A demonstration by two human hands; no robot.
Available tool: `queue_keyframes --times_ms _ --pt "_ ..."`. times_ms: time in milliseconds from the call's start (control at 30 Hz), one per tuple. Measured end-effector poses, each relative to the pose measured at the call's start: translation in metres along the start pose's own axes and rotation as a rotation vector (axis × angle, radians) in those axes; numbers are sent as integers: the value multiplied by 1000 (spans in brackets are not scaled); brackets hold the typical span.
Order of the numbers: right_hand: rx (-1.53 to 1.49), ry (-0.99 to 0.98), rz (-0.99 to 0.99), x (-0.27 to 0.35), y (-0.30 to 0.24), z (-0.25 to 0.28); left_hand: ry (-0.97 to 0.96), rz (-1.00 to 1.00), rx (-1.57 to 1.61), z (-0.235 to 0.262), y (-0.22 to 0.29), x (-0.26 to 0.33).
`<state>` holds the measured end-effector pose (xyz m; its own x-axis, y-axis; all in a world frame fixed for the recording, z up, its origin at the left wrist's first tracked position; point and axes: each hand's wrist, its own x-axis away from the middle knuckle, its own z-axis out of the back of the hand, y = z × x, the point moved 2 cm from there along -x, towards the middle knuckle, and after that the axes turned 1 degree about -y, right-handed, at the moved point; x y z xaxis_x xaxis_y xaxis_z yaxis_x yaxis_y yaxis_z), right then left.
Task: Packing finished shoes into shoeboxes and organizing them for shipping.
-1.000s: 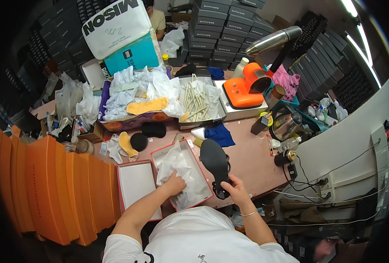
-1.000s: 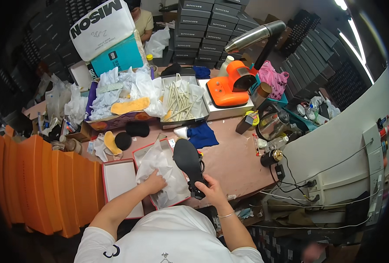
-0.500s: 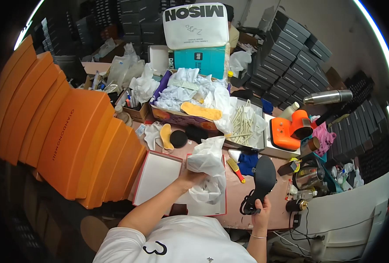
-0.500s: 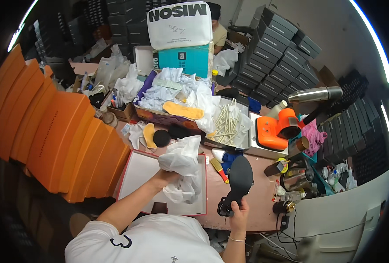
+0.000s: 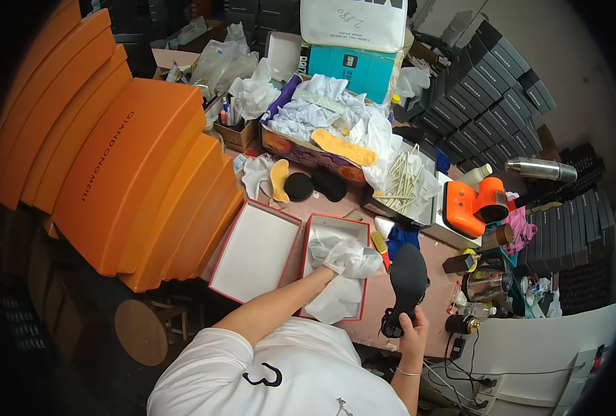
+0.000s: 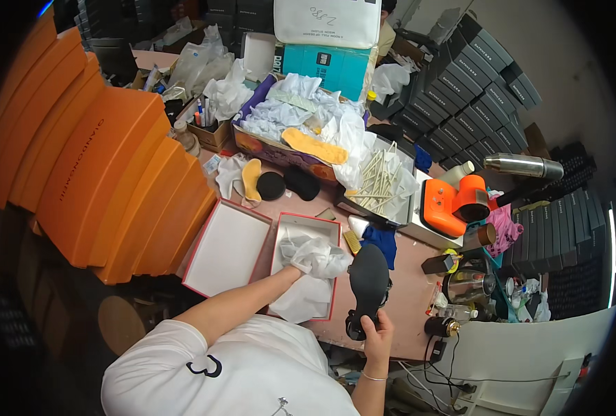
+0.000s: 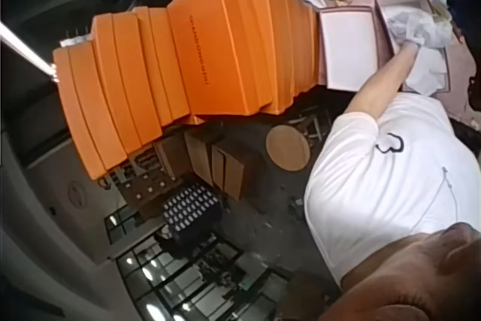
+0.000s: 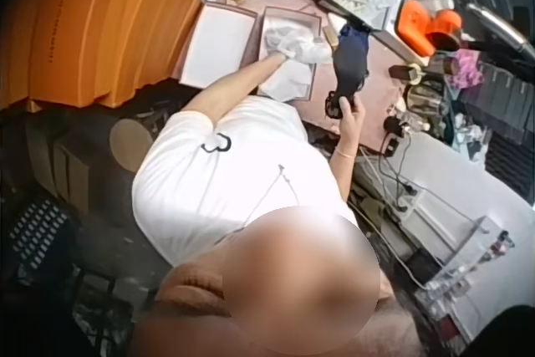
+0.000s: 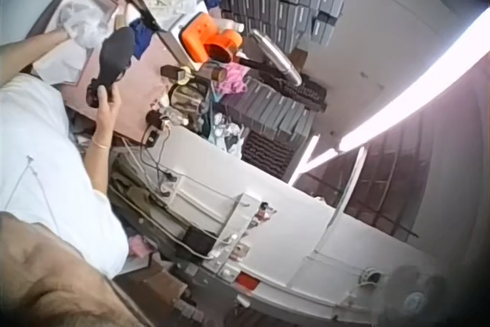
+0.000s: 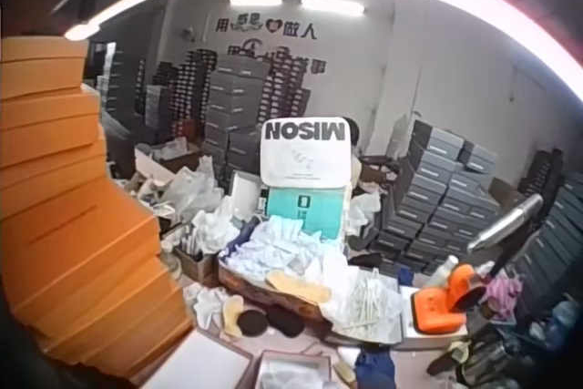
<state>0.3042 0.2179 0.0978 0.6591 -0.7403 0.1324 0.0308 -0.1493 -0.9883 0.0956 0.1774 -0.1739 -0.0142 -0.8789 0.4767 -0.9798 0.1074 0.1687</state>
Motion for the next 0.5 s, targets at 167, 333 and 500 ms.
queue_keyframes --times_ms 167,333,500 --pt "417 -59 -28 -2 -29 15 491 -398 -818 -61 15 113" --pt "317 28 19 -17 -36 -1 240 -1022 -1958 -148 28 159" --pt "366 -21 -11 -19 -35 -5 163 -257 -2023 -135 27 111"
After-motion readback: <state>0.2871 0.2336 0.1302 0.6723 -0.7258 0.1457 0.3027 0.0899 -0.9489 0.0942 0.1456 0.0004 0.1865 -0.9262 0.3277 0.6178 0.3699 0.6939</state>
